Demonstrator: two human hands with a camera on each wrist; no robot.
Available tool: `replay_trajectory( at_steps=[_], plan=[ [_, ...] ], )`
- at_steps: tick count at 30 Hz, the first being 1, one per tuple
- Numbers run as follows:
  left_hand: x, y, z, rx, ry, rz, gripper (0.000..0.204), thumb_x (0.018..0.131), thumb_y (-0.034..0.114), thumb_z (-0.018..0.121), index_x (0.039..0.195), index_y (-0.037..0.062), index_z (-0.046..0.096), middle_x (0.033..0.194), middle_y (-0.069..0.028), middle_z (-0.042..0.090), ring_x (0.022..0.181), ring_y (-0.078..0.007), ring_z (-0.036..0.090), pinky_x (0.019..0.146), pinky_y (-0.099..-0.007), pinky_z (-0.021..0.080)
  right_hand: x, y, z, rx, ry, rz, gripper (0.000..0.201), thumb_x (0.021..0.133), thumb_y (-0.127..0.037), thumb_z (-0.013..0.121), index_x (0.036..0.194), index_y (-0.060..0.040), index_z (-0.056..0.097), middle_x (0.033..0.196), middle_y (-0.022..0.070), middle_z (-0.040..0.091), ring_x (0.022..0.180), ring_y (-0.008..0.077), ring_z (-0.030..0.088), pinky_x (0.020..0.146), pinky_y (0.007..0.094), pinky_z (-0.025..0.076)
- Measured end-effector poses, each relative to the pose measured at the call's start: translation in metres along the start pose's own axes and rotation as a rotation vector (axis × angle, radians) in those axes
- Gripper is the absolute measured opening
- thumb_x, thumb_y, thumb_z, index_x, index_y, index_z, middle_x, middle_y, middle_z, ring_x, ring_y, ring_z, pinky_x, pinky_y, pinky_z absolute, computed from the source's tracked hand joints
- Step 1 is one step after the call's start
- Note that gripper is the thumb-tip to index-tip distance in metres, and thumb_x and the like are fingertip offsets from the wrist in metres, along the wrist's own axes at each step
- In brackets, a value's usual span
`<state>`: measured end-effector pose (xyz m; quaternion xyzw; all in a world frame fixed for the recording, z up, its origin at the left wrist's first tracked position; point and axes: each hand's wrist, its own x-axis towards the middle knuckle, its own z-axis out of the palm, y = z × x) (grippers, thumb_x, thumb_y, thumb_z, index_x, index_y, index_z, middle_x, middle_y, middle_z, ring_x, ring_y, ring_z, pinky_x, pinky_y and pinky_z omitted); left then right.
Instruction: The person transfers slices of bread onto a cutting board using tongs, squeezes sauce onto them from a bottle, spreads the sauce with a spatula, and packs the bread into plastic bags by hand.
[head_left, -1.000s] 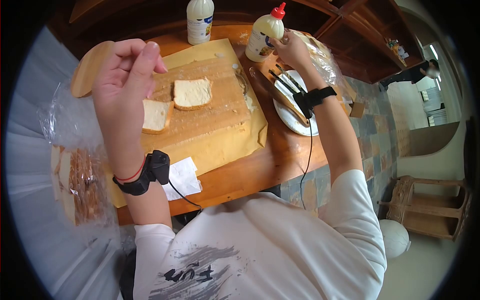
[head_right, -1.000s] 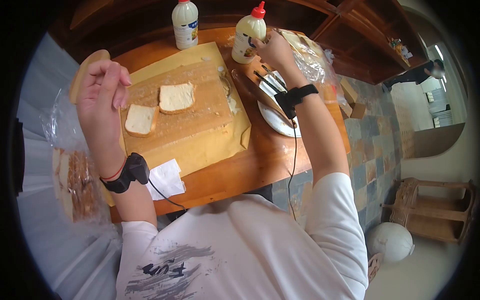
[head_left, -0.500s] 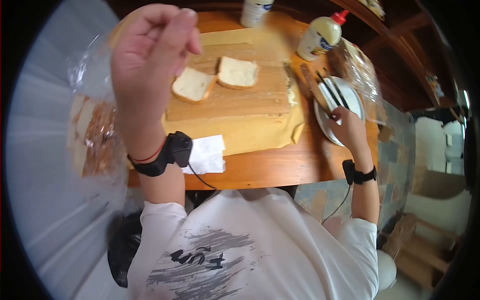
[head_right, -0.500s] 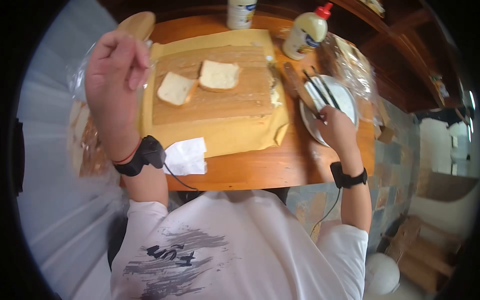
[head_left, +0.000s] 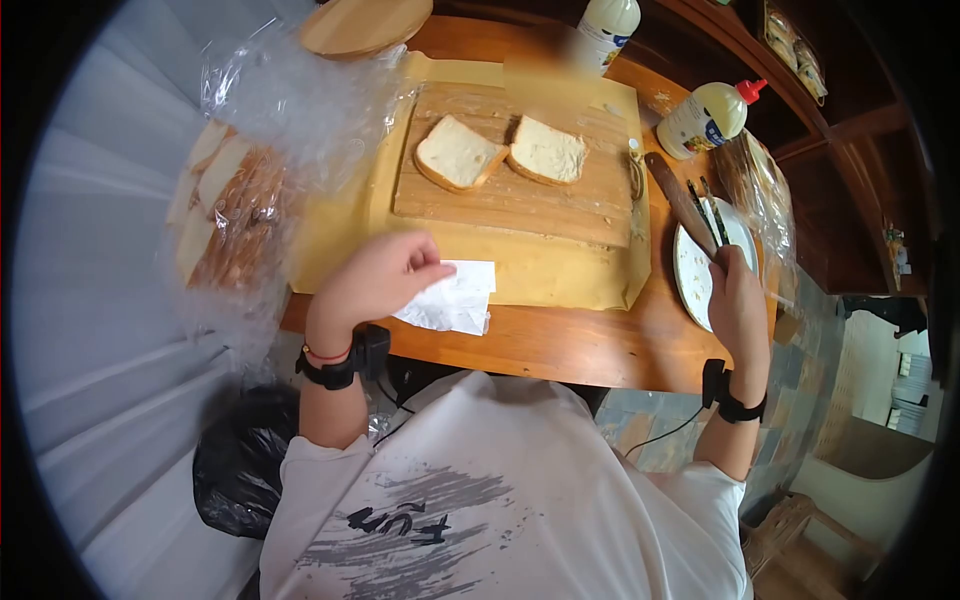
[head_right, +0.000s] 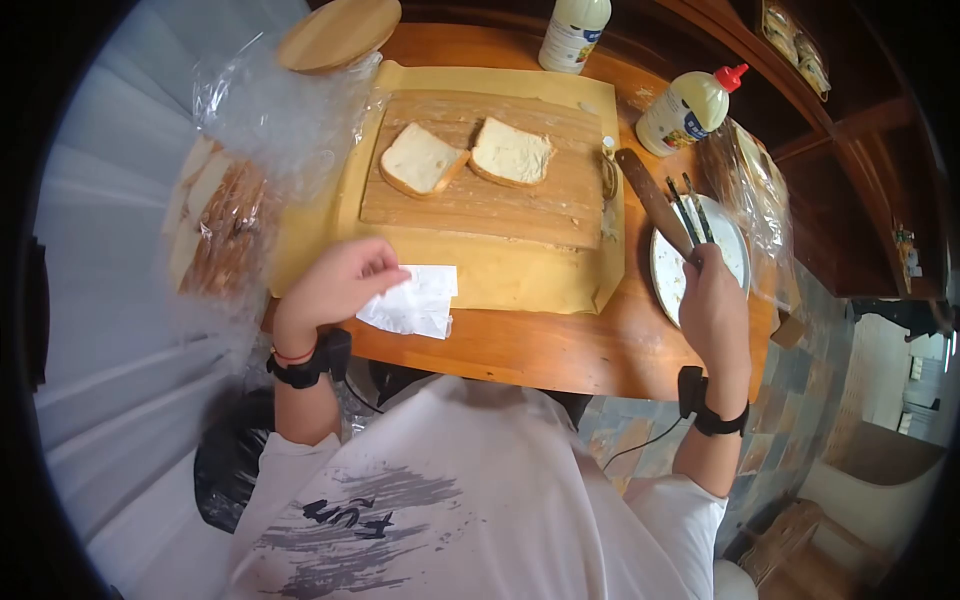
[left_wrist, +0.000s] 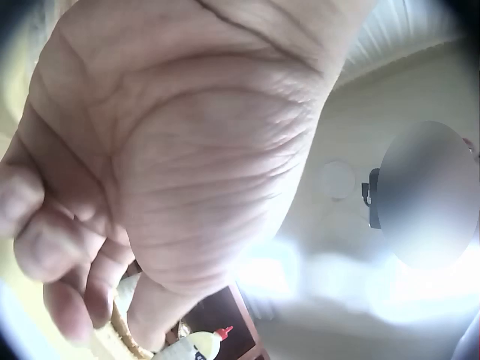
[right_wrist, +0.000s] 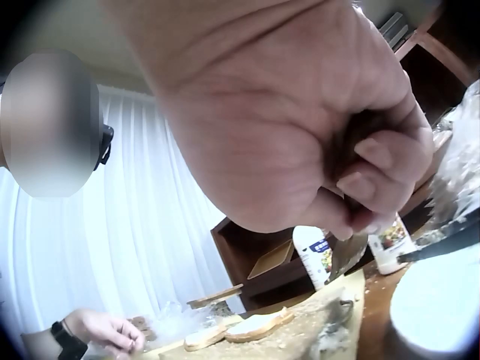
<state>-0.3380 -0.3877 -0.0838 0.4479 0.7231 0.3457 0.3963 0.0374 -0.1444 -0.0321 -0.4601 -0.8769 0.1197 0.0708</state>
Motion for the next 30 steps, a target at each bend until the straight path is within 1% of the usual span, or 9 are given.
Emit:
replay_trajectory(
  at_steps=[2, 3, 5, 7, 11, 16, 22, 26, 30],
  plan=[
    [-0.007, 0.000, 0.004, 0.001, -0.213, -0.068, 0.029, 0.096, 0.023, 0.075, 0.090, -0.0038, 0.067, 0.077, -0.0096, 0.069, 0.068, -0.0163, 0.063, 0.062, -0.0331, 0.051, 0.006, -0.026, 0.004, 0.000, 0.095, -0.044, 0.020, 0.101, -0.011, 0.059, 0.117, -0.0002, 0.058, 0.097, 0.0282, 0.070, 0.093, 0.0493, 0.066, 0.078, 0.0533, 0.052],
    [-0.009, 0.001, 0.006, 0.045, -0.239, -0.071, 0.029, 0.097, 0.023, 0.074, 0.090, -0.0046, 0.067, 0.079, -0.0110, 0.071, 0.068, -0.0172, 0.064, 0.063, -0.0337, 0.052, 0.011, -0.047, 0.003, -0.008, 0.052, 0.002, 0.023, 0.101, -0.013, 0.059, 0.121, -0.0020, 0.059, 0.098, 0.0280, 0.070, 0.093, 0.0492, 0.066, 0.078, 0.0539, 0.052],
    [-0.010, -0.004, 0.012, 0.046, -0.221, -0.072, 0.029, 0.097, 0.022, 0.074, 0.090, -0.0046, 0.067, 0.079, -0.0110, 0.071, 0.068, -0.0173, 0.064, 0.063, -0.0336, 0.052, 0.021, -0.084, 0.011, 0.073, 0.025, -0.025, 0.027, 0.101, -0.013, 0.059, 0.126, -0.0042, 0.060, 0.102, 0.0270, 0.070, 0.095, 0.0476, 0.067, 0.080, 0.0533, 0.053],
    [-0.010, -0.007, 0.015, 0.049, -0.206, -0.075, 0.029, 0.098, 0.022, 0.073, 0.090, -0.0047, 0.067, 0.079, -0.0111, 0.070, 0.068, -0.0174, 0.064, 0.063, -0.0335, 0.052, 0.030, -0.110, 0.029, 0.221, 0.015, -0.253, 0.031, 0.099, -0.010, 0.057, 0.129, -0.0059, 0.061, 0.112, 0.0251, 0.070, 0.100, 0.0459, 0.067, 0.083, 0.0520, 0.054],
    [-0.011, -0.010, 0.018, -0.027, -0.171, -0.070, 0.028, 0.099, 0.022, 0.072, 0.092, -0.0045, 0.066, 0.079, -0.0110, 0.070, 0.068, -0.0167, 0.063, 0.063, -0.0336, 0.052, 0.044, -0.149, 0.064, 0.125, -0.037, -0.489, 0.042, 0.095, -0.009, 0.056, 0.136, -0.0055, 0.062, 0.100, 0.0195, 0.070, 0.087, 0.0416, 0.069, 0.074, 0.0482, 0.057],
    [-0.010, -0.015, 0.023, -0.021, -0.147, -0.062, 0.028, 0.100, 0.023, 0.071, 0.094, -0.0037, 0.065, 0.079, -0.0098, 0.069, 0.069, -0.0147, 0.062, 0.063, -0.0323, 0.051, 0.056, -0.146, 0.069, 0.029, -0.107, -0.457, 0.044, 0.095, -0.008, 0.060, 0.138, -0.0099, 0.064, 0.097, 0.0173, 0.068, 0.085, 0.0405, 0.068, 0.075, 0.0474, 0.056],
    [-0.012, -0.014, 0.021, -0.074, -0.157, -0.073, 0.026, 0.099, 0.022, 0.071, 0.094, -0.0028, 0.064, 0.078, -0.0072, 0.067, 0.068, -0.0143, 0.060, 0.063, -0.0318, 0.051, 0.055, -0.117, 0.053, -0.010, 0.042, -0.347, 0.040, 0.096, -0.010, 0.057, 0.134, -0.0084, 0.067, 0.092, 0.0177, 0.068, 0.078, 0.0407, 0.069, 0.071, 0.0486, 0.056],
    [-0.008, -0.019, 0.022, -0.037, -0.166, -0.103, 0.023, 0.100, 0.021, 0.071, 0.096, -0.0010, 0.064, 0.080, -0.0046, 0.066, 0.070, -0.0118, 0.060, 0.064, -0.0296, 0.051, 0.044, -0.130, 0.060, 0.105, 0.046, -0.440, 0.045, 0.090, -0.006, 0.057, 0.135, -0.0055, 0.067, 0.090, 0.0191, 0.067, 0.076, 0.0407, 0.069, 0.069, 0.0482, 0.057],
    [-0.007, -0.021, 0.022, -0.033, -0.170, -0.118, 0.021, 0.100, 0.020, 0.071, 0.099, 0.0008, 0.063, 0.082, -0.0022, 0.066, 0.073, -0.0095, 0.061, 0.065, -0.0270, 0.051, 0.035, -0.143, 0.082, 0.077, -0.054, -0.474, 0.049, 0.088, -0.004, 0.057, 0.136, -0.0048, 0.066, 0.088, 0.0173, 0.067, 0.074, 0.0394, 0.068, 0.066, 0.0467, 0.057]
  ],
)
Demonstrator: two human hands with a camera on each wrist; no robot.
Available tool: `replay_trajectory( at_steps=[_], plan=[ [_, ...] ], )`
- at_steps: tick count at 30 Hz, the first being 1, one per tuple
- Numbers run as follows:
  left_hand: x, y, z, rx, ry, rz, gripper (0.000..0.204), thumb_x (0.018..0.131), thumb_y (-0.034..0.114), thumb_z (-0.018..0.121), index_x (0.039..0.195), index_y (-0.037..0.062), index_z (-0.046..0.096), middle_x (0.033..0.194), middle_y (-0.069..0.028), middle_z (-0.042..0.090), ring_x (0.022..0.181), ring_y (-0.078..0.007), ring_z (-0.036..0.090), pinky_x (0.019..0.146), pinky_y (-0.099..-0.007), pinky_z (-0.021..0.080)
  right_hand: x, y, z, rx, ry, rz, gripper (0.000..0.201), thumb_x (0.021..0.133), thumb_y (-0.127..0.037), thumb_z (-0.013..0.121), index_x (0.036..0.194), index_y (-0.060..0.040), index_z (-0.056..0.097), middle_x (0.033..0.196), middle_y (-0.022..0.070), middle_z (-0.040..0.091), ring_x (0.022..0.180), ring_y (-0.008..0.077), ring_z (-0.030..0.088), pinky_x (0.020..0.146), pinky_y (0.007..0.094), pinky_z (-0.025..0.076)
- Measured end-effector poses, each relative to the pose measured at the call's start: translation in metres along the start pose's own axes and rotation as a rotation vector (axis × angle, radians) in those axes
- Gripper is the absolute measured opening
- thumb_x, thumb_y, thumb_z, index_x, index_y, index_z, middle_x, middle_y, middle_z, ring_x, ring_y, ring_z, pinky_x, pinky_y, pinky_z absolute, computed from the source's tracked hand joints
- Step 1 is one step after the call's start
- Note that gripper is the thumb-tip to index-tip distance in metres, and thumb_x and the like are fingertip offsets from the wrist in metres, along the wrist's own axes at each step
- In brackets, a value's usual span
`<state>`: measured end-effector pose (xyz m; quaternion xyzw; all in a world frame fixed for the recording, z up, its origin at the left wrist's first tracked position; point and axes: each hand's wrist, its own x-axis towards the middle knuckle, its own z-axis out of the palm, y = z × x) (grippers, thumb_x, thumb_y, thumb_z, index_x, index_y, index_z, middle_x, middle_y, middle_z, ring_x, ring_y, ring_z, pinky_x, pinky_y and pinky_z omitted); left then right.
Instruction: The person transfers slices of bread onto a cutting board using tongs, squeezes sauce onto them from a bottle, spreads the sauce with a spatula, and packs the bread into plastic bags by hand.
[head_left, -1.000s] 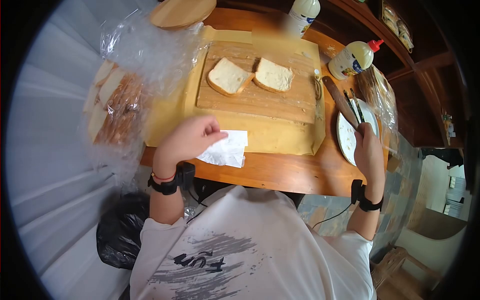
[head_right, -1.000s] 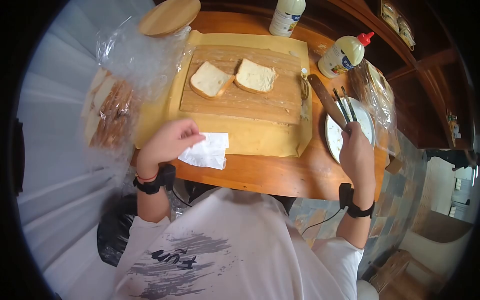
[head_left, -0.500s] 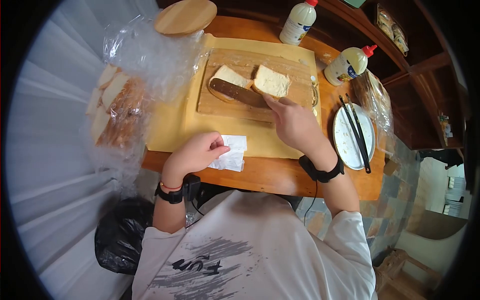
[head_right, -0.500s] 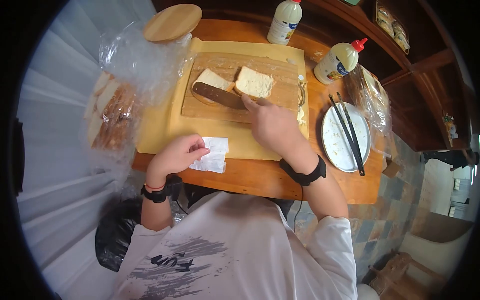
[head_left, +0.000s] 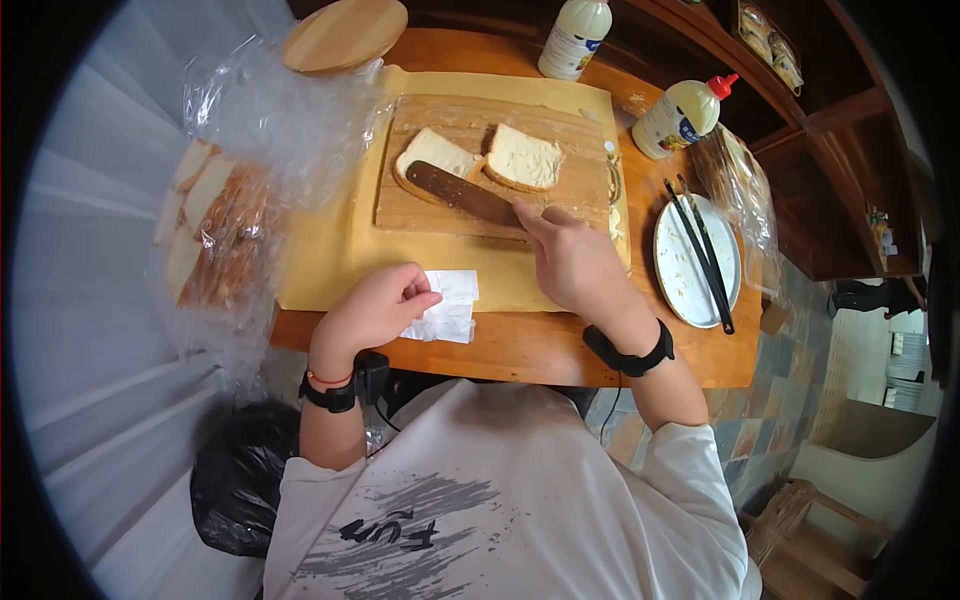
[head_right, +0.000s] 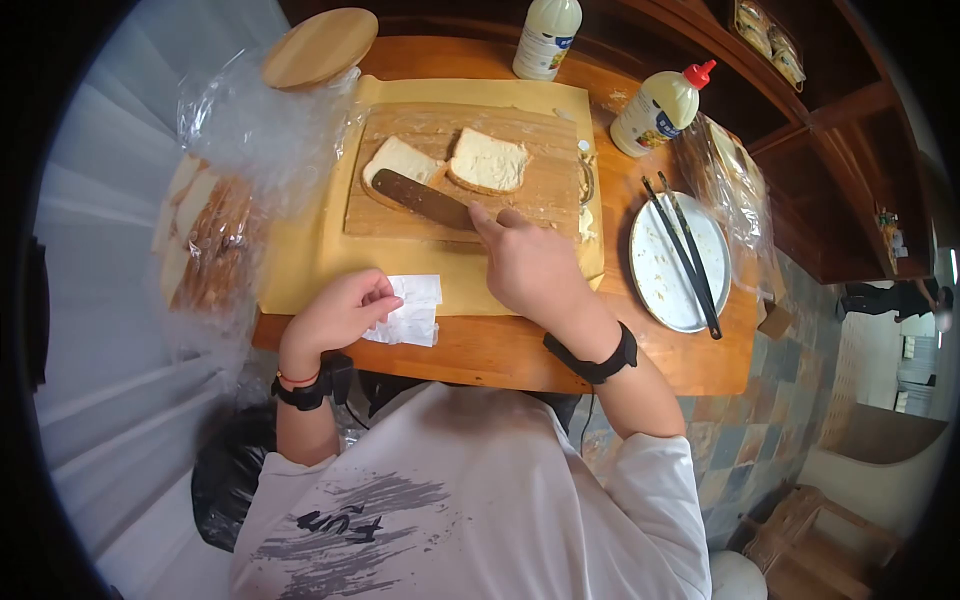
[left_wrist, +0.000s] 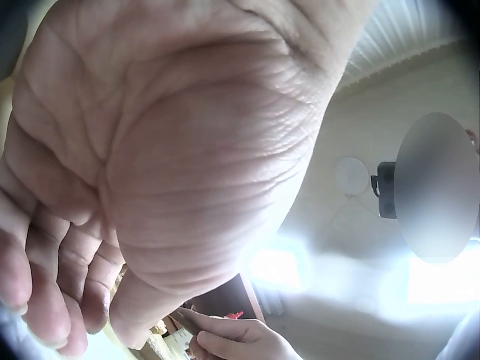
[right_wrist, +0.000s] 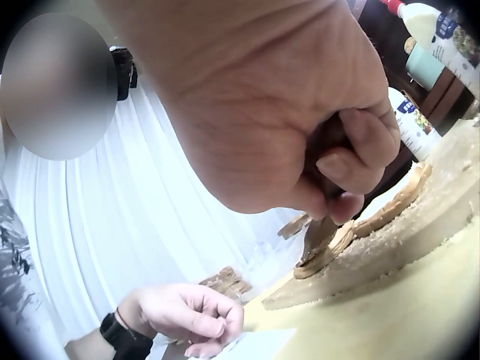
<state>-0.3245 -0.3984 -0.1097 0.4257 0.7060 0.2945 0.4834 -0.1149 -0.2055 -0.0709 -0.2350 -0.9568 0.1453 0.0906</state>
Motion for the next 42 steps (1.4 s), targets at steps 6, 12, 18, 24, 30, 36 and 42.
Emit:
replay_trajectory(
  at_steps=[6, 12, 18, 24, 30, 36, 42],
  plan=[
    [-0.002, -0.001, 0.000, -0.056, 0.007, 0.019, 0.021, 0.100, 0.019, 0.071, 0.098, 0.0008, 0.063, 0.082, -0.0022, 0.066, 0.072, -0.0092, 0.061, 0.065, -0.0272, 0.051, -0.007, 0.016, -0.030, -0.037, 0.079, 0.106, 0.041, 0.092, -0.007, 0.057, 0.132, -0.0065, 0.068, 0.087, 0.0182, 0.067, 0.076, 0.0403, 0.068, 0.067, 0.0481, 0.056],
    [-0.001, -0.002, 0.001, -0.030, 0.019, 0.006, 0.020, 0.100, 0.019, 0.072, 0.097, 0.0010, 0.063, 0.079, -0.0023, 0.066, 0.071, -0.0095, 0.061, 0.064, -0.0274, 0.051, -0.001, 0.009, -0.025, 0.084, 0.097, 0.059, 0.039, 0.092, -0.005, 0.058, 0.130, -0.0052, 0.069, 0.086, 0.0194, 0.067, 0.075, 0.0418, 0.068, 0.068, 0.0483, 0.055],
    [-0.002, 0.002, 0.002, -0.016, 0.048, 0.011, 0.019, 0.100, 0.018, 0.071, 0.096, 0.0007, 0.063, 0.075, -0.0022, 0.065, 0.067, -0.0092, 0.060, 0.062, -0.0272, 0.050, 0.013, 0.009, -0.005, 0.068, 0.053, 0.036, 0.042, 0.092, -0.007, 0.058, 0.132, -0.0063, 0.068, 0.088, 0.0190, 0.067, 0.079, 0.0408, 0.069, 0.070, 0.0494, 0.055],
    [-0.002, 0.000, 0.003, -0.031, 0.045, 0.000, 0.020, 0.100, 0.018, 0.071, 0.096, 0.0003, 0.063, 0.076, -0.0026, 0.066, 0.068, -0.0096, 0.061, 0.062, -0.0274, 0.050, 0.024, 0.023, -0.019, 0.004, 0.124, 0.095, 0.039, 0.093, -0.009, 0.060, 0.132, -0.0062, 0.068, 0.088, 0.0188, 0.067, 0.078, 0.0406, 0.069, 0.069, 0.0489, 0.055],
    [0.000, 0.000, 0.004, -0.030, 0.052, 0.004, 0.023, 0.100, 0.019, 0.070, 0.095, -0.0018, 0.063, 0.076, -0.0059, 0.066, 0.068, -0.0122, 0.063, 0.062, -0.0295, 0.051, 0.028, 0.006, 0.007, 0.060, 0.060, 0.023, 0.041, 0.094, -0.010, 0.060, 0.134, -0.0060, 0.065, 0.091, 0.0190, 0.067, 0.079, 0.0404, 0.069, 0.070, 0.0489, 0.055],
    [0.000, 0.001, 0.003, -0.027, 0.052, -0.005, 0.024, 0.100, 0.020, 0.070, 0.095, -0.0021, 0.063, 0.076, -0.0063, 0.066, 0.069, -0.0121, 0.064, 0.062, -0.0295, 0.052, 0.027, 0.028, -0.007, 0.047, 0.094, 0.166, 0.042, 0.096, -0.011, 0.062, 0.138, -0.0068, 0.064, 0.098, 0.0188, 0.069, 0.086, 0.0410, 0.069, 0.075, 0.0490, 0.056],
    [0.001, 0.004, 0.002, -0.065, 0.042, -0.059, 0.024, 0.101, 0.020, 0.069, 0.095, -0.0024, 0.062, 0.076, -0.0064, 0.067, 0.067, -0.0121, 0.064, 0.061, -0.0290, 0.052, 0.018, 0.012, 0.004, 0.146, 0.089, -0.017, 0.044, 0.092, -0.007, 0.056, 0.135, -0.0068, 0.066, 0.097, 0.0181, 0.070, 0.085, 0.0406, 0.070, 0.074, 0.0488, 0.057]
  ],
)
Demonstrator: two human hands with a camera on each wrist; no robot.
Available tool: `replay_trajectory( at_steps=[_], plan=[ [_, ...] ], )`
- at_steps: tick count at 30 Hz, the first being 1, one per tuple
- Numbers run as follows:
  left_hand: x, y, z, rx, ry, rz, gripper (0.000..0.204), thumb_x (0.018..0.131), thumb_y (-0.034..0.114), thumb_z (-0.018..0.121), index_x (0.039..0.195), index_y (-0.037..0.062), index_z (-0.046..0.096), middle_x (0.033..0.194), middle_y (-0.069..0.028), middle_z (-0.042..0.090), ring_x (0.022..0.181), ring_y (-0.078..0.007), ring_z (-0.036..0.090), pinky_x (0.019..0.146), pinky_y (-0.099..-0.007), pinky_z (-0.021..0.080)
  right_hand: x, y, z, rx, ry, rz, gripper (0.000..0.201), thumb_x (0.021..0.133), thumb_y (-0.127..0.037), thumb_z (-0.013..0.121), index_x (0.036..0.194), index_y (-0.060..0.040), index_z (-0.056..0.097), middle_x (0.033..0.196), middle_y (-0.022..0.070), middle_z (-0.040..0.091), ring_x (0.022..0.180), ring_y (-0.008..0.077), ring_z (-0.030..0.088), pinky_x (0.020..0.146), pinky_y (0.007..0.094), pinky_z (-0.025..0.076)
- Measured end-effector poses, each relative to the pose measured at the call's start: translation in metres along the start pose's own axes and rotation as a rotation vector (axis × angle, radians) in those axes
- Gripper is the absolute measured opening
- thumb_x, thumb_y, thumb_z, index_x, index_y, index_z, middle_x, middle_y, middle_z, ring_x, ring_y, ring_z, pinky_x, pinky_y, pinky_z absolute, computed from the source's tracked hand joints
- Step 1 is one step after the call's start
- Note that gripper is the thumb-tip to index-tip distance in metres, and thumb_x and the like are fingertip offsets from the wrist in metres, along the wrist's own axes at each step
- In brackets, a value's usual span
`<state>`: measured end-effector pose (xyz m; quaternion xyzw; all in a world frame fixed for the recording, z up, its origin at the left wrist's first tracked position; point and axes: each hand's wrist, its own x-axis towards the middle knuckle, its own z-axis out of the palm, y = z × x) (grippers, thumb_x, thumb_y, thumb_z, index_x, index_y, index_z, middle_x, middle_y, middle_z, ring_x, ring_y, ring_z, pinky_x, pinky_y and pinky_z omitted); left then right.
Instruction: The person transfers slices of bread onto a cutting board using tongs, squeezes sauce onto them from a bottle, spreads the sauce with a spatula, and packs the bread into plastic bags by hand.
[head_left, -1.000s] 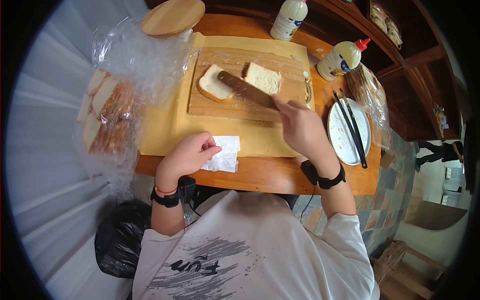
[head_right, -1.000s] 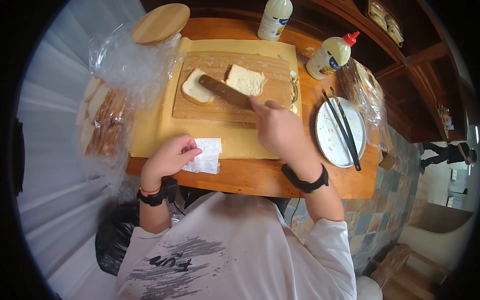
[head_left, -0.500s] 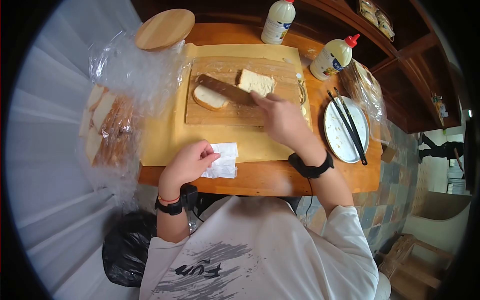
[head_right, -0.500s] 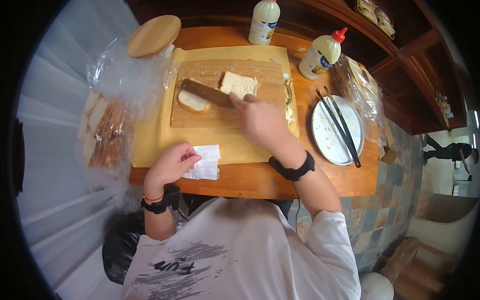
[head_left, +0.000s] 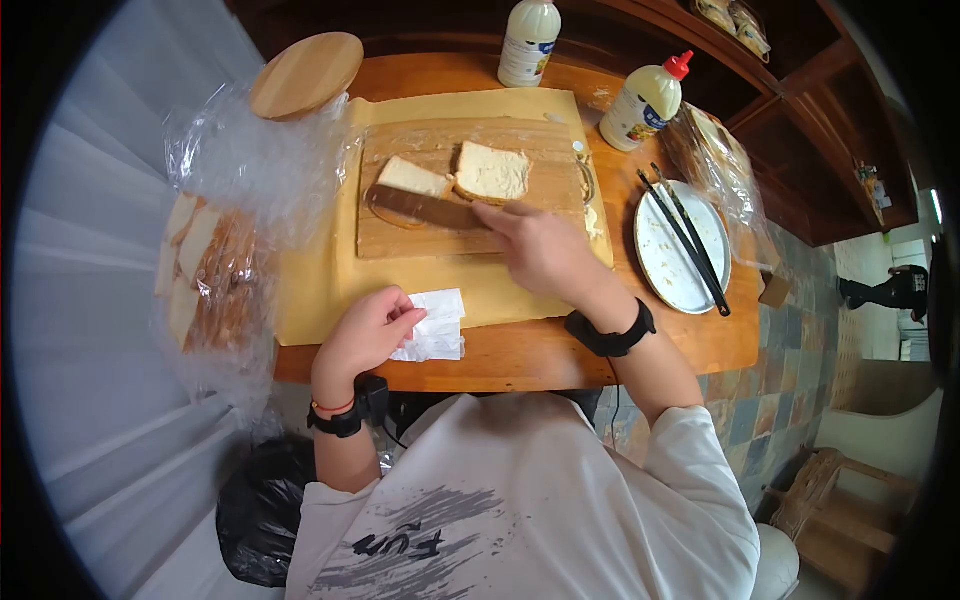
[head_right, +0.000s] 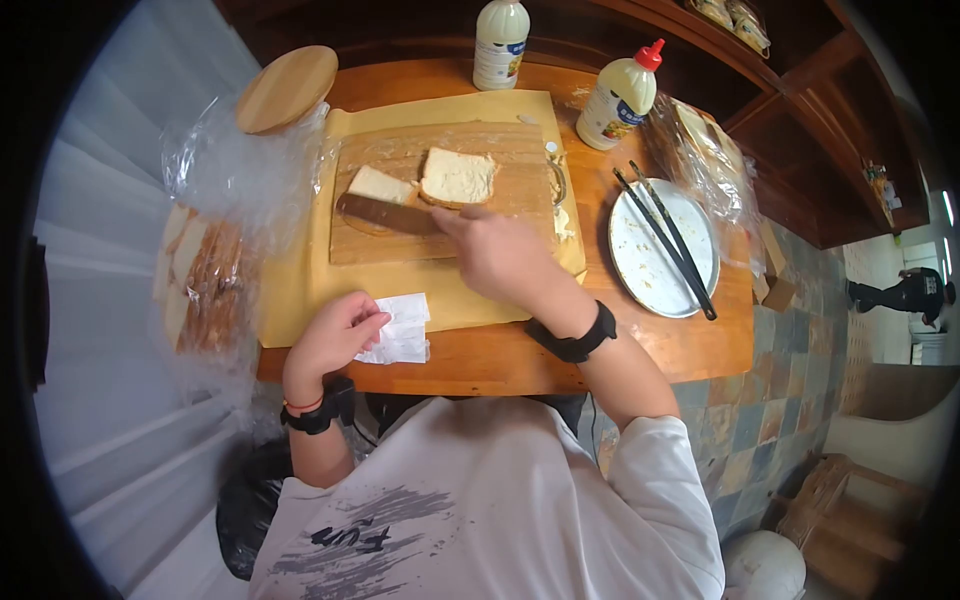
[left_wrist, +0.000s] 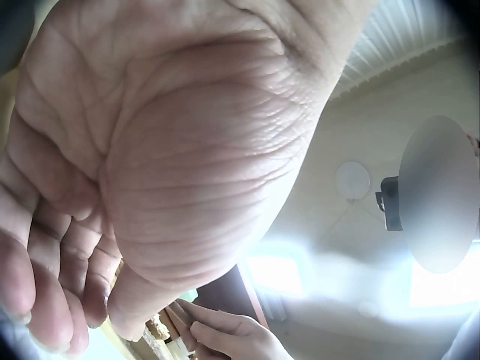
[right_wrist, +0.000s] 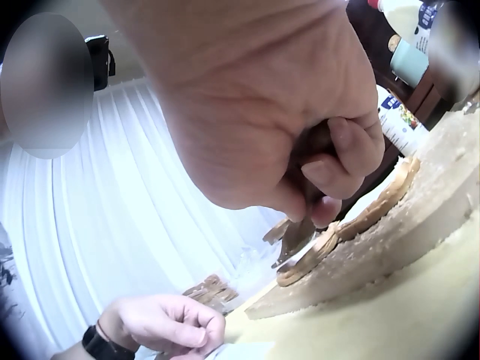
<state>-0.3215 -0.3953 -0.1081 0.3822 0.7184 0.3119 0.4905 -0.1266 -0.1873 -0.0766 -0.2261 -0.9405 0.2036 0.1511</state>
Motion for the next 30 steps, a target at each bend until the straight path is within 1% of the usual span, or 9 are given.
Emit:
replay_trajectory(
  at_steps=[2, 6, 13, 16, 18, 19, 25, 27, 30],
  plan=[
    [0.001, -0.001, 0.001, 0.012, 0.001, -0.006, 0.024, 0.101, 0.019, 0.069, 0.095, -0.0024, 0.062, 0.076, -0.0064, 0.066, 0.067, -0.0120, 0.064, 0.061, -0.0287, 0.052, -0.002, -0.006, 0.001, -0.009, -0.092, 0.028, 0.048, 0.090, -0.006, 0.055, 0.137, -0.0075, 0.066, 0.098, 0.0177, 0.071, 0.087, 0.0405, 0.070, 0.075, 0.0490, 0.057],
    [-0.001, 0.002, 0.003, 0.037, 0.030, -0.027, 0.024, 0.101, 0.019, 0.069, 0.095, -0.0023, 0.062, 0.075, -0.0064, 0.066, 0.067, -0.0118, 0.064, 0.061, -0.0283, 0.052, -0.010, 0.012, -0.006, -0.010, 0.036, 0.096, 0.040, 0.094, -0.007, 0.060, 0.133, -0.0071, 0.068, 0.097, 0.0180, 0.069, 0.088, 0.0410, 0.068, 0.075, 0.0485, 0.055],
    [0.001, 0.000, 0.005, 0.030, 0.029, -0.016, 0.023, 0.101, 0.019, 0.069, 0.094, -0.0017, 0.062, 0.075, -0.0050, 0.066, 0.067, -0.0109, 0.062, 0.061, -0.0282, 0.051, -0.032, 0.014, -0.026, 0.008, 0.054, 0.163, 0.038, 0.094, -0.007, 0.060, 0.132, -0.0058, 0.067, 0.095, 0.0187, 0.068, 0.089, 0.0417, 0.067, 0.077, 0.0474, 0.055],
    [0.000, 0.001, 0.006, 0.046, 0.035, -0.013, 0.022, 0.101, 0.018, 0.069, 0.094, -0.0014, 0.061, 0.075, -0.0043, 0.066, 0.067, -0.0104, 0.062, 0.061, -0.0277, 0.051, -0.041, 0.017, -0.034, 0.044, 0.044, 0.209, 0.039, 0.094, -0.006, 0.060, 0.132, -0.0054, 0.067, 0.098, 0.0195, 0.069, 0.092, 0.0422, 0.067, 0.079, 0.0474, 0.055],
    [0.000, 0.000, 0.007, 0.038, 0.046, -0.017, 0.022, 0.101, 0.018, 0.070, 0.094, -0.0012, 0.061, 0.075, -0.0043, 0.066, 0.066, -0.0103, 0.061, 0.061, -0.0274, 0.051, -0.051, 0.030, -0.040, 0.038, 0.142, 0.244, 0.039, 0.094, -0.006, 0.060, 0.133, -0.0051, 0.066, 0.104, 0.0202, 0.071, 0.095, 0.0429, 0.067, 0.082, 0.0472, 0.055],
    [0.000, 0.000, 0.007, 0.039, 0.044, -0.015, 0.022, 0.101, 0.018, 0.070, 0.094, -0.0012, 0.061, 0.075, -0.0043, 0.066, 0.066, -0.0103, 0.061, 0.061, -0.0274, 0.051, -0.055, 0.034, -0.047, 0.046, 0.123, 0.313, 0.039, 0.094, -0.006, 0.060, 0.133, -0.0044, 0.066, 0.112, 0.0210, 0.071, 0.099, 0.0431, 0.067, 0.085, 0.0462, 0.055],
    [0.002, 0.002, 0.007, 0.040, 0.044, -0.044, 0.022, 0.100, 0.018, 0.070, 0.095, -0.0009, 0.061, 0.076, -0.0045, 0.066, 0.066, -0.0101, 0.061, 0.060, -0.0271, 0.050, -0.090, 0.087, -0.048, -0.014, 0.235, 0.431, 0.035, 0.097, -0.012, 0.060, 0.130, -0.0027, 0.066, 0.107, 0.0227, 0.071, 0.098, 0.0443, 0.067, 0.084, 0.0495, 0.054],
    [0.002, 0.001, 0.008, 0.025, 0.045, -0.040, 0.022, 0.100, 0.018, 0.070, 0.095, -0.0009, 0.061, 0.075, -0.0048, 0.066, 0.066, -0.0102, 0.061, 0.060, -0.0272, 0.050, -0.094, 0.082, -0.054, 0.029, 0.217, 0.490, 0.038, 0.096, -0.008, 0.059, 0.132, 0.0035, 0.064, 0.110, 0.0269, 0.071, 0.102, 0.0454, 0.067, 0.088, 0.0455, 0.053],
    [0.003, 0.001, 0.008, 0.033, 0.053, -0.051, 0.022, 0.100, 0.018, 0.071, 0.095, -0.0007, 0.062, 0.075, -0.0050, 0.066, 0.066, -0.0106, 0.061, 0.060, -0.0277, 0.050, -0.096, 0.078, -0.054, 0.068, 0.191, 0.492, 0.039, 0.097, -0.007, 0.059, 0.134, 0.0033, 0.063, 0.114, 0.0272, 0.070, 0.104, 0.0451, 0.066, 0.089, 0.0448, 0.053]
  ],
)
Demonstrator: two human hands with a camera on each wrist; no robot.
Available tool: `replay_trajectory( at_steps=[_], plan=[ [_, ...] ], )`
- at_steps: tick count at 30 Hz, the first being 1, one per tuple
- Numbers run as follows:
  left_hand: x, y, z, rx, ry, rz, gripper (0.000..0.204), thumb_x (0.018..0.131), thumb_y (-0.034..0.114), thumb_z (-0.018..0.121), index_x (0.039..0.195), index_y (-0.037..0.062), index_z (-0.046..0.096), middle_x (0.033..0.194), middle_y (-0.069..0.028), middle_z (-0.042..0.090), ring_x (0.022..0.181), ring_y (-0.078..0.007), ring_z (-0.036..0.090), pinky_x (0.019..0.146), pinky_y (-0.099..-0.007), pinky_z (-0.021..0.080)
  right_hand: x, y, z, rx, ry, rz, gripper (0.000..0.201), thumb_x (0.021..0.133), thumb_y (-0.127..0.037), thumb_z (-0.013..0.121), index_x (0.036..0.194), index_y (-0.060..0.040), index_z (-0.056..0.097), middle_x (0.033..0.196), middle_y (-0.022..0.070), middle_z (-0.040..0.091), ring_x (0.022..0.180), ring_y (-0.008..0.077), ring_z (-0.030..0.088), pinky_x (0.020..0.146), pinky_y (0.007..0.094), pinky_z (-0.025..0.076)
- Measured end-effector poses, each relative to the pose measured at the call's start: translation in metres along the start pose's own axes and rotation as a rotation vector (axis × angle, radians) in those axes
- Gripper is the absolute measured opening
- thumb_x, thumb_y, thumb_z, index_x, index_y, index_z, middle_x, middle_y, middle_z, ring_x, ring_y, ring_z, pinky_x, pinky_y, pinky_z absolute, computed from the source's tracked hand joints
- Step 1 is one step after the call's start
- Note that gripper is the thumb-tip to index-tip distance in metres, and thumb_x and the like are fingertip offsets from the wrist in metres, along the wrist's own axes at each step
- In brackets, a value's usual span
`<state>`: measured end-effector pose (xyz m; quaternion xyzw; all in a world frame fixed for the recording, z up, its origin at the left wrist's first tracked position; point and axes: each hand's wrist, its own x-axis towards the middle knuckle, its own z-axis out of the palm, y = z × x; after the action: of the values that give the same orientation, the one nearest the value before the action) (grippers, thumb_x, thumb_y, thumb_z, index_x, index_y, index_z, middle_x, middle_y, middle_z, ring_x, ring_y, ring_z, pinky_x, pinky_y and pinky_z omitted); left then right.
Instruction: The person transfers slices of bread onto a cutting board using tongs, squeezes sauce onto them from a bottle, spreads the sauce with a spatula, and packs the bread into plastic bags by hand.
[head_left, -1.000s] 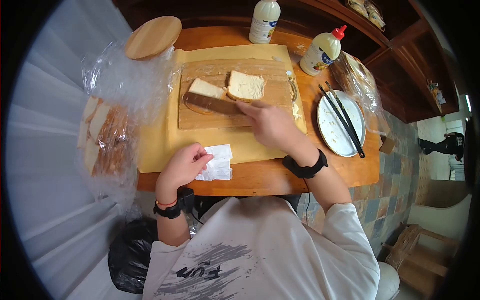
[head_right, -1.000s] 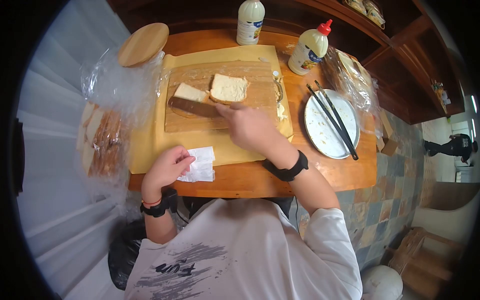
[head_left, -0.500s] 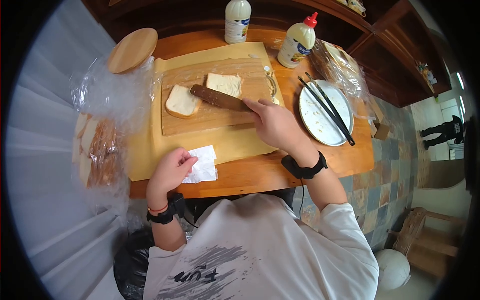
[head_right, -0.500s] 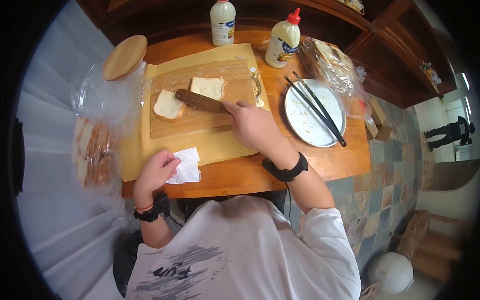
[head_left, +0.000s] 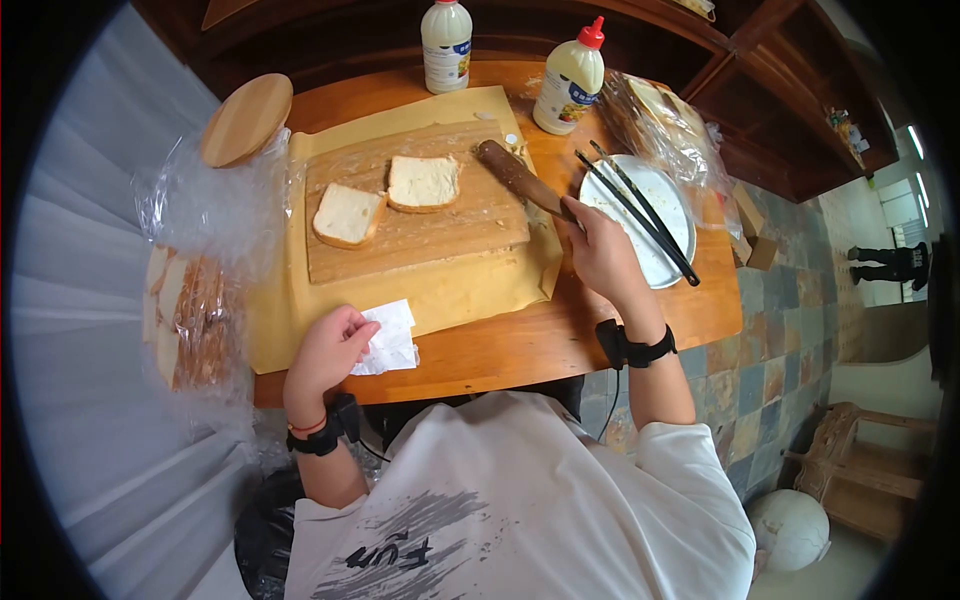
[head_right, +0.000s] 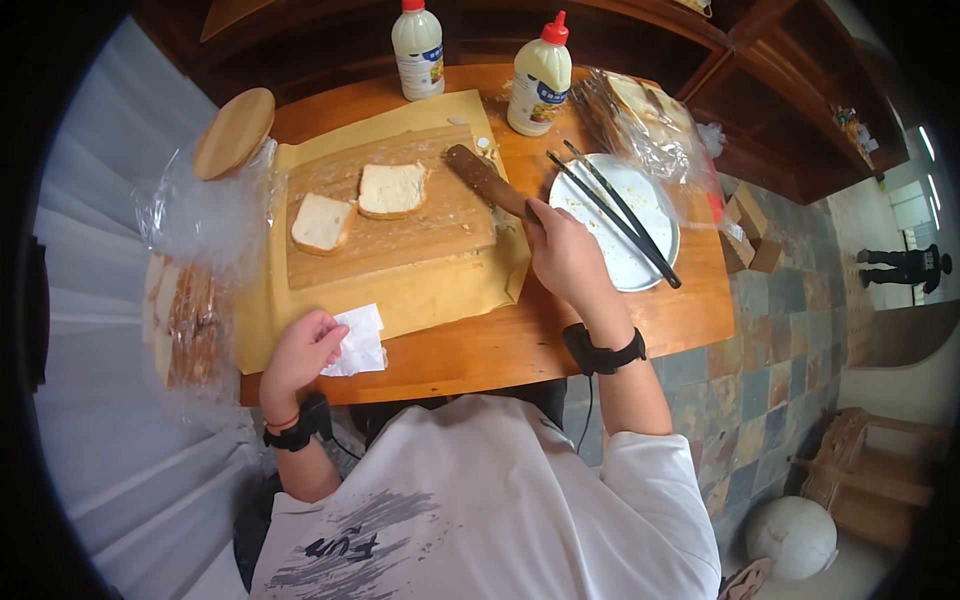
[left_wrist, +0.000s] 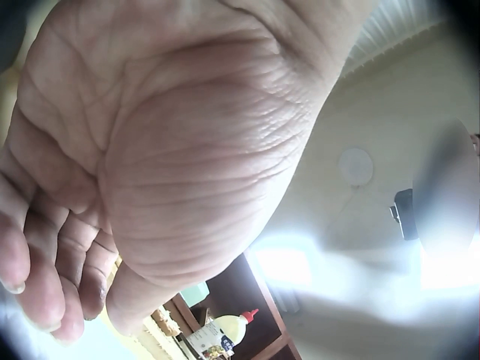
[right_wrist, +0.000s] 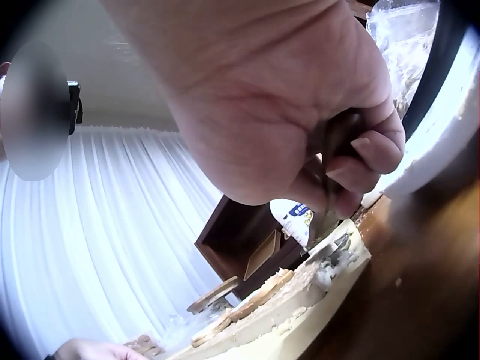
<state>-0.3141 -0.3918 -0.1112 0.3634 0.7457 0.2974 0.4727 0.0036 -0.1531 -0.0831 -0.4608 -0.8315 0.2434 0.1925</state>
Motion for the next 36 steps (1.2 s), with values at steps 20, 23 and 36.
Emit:
replay_trajectory(
  at_steps=[20, 23, 36],
  plan=[
    [0.005, 0.011, 0.006, 0.011, 0.075, -0.103, 0.022, 0.099, 0.020, 0.071, 0.096, -0.0002, 0.063, 0.074, -0.0042, 0.065, 0.062, -0.0100, 0.059, 0.058, -0.0270, 0.048, 0.026, 0.006, 0.002, 0.087, -0.127, -0.084, 0.041, 0.098, -0.006, 0.055, 0.138, 0.0039, 0.056, 0.116, 0.0259, 0.066, 0.105, 0.0460, 0.065, 0.091, 0.0489, 0.053],
    [0.005, 0.014, 0.005, -0.021, 0.064, -0.123, 0.021, 0.100, 0.019, 0.070, 0.096, -0.0009, 0.063, 0.073, -0.0046, 0.065, 0.062, -0.0102, 0.059, 0.058, -0.0273, 0.049, 0.029, 0.008, 0.003, 0.100, -0.138, -0.098, 0.044, 0.096, -0.006, 0.056, 0.140, 0.0033, 0.055, 0.116, 0.0258, 0.066, 0.105, 0.0463, 0.065, 0.090, 0.0486, 0.053],
    [0.009, 0.022, 0.002, 0.020, 0.042, -0.177, 0.022, 0.101, 0.019, 0.068, 0.095, -0.0018, 0.063, 0.076, -0.0066, 0.068, 0.062, -0.0108, 0.061, 0.059, -0.0277, 0.050, 0.032, 0.005, 0.005, -0.024, -0.225, -0.121, 0.053, 0.090, -0.011, 0.071, 0.140, -0.0010, 0.057, 0.112, 0.0221, 0.068, 0.103, 0.0416, 0.066, 0.087, 0.0472, 0.053]
  ],
)
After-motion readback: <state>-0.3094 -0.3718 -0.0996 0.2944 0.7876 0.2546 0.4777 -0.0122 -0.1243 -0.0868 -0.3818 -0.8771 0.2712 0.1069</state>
